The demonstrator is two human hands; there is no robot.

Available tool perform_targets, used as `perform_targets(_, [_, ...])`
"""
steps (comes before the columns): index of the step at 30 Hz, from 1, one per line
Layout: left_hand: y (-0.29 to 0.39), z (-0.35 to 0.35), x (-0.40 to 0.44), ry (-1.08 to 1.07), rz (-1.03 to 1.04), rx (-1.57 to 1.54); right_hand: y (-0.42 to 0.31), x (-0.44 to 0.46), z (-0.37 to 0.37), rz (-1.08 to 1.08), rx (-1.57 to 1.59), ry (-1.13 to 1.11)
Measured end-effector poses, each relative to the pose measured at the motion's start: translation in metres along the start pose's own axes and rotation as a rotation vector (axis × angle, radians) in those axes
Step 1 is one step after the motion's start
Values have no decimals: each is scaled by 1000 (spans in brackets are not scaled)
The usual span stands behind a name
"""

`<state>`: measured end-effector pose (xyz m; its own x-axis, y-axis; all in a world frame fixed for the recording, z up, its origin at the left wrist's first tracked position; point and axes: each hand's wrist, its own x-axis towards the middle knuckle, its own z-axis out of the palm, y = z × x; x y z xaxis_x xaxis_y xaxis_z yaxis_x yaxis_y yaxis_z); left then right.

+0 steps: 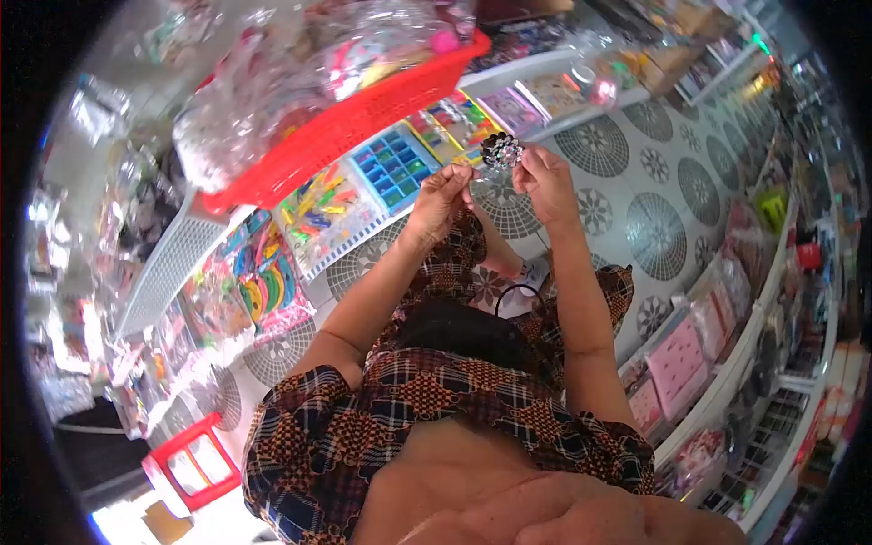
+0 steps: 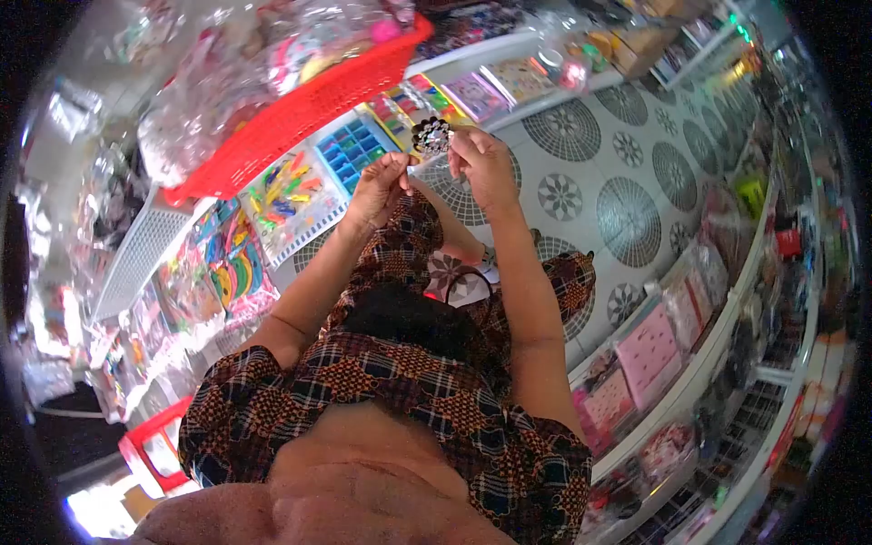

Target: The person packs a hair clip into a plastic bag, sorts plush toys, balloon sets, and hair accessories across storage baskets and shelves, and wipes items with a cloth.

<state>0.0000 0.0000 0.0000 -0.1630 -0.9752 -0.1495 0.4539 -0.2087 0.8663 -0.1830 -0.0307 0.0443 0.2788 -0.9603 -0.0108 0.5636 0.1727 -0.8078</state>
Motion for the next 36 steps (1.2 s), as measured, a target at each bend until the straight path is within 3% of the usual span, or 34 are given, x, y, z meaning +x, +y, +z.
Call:
perform_targets(2, [-3, 8, 3, -31, 88, -54, -18, 5, 10, -99, -293, -107])
perform_targets(3, [30, -10, 6, -44, 188, -92, -22, 29, 53, -138, -361, -181])
perform_targets(5, [54, -13, -15, -131, 237, -391, -17, 38, 78, -191, -480, -287])
perform_targets(11, [78, -29, -63, -85, 335, -425, 1, 38, 126, -137, -449, -419])
perform_targets(18, [90, -45, -88, -27, 532, -310, 11, 50, 140, 86, -155, -498])
perform_targets(27, [94, -65, -85, -46, 575, -371, 12, 54, 154, 179, -75, -581])
perform_targets(30, [92, -54, -77, -115, 512, -433, 9, 51, 148, 77, -169, -479])
perform_targets(36, [90, -37, -61, -176, 426, -424, -8, 36, 140, 10, -603, -576])
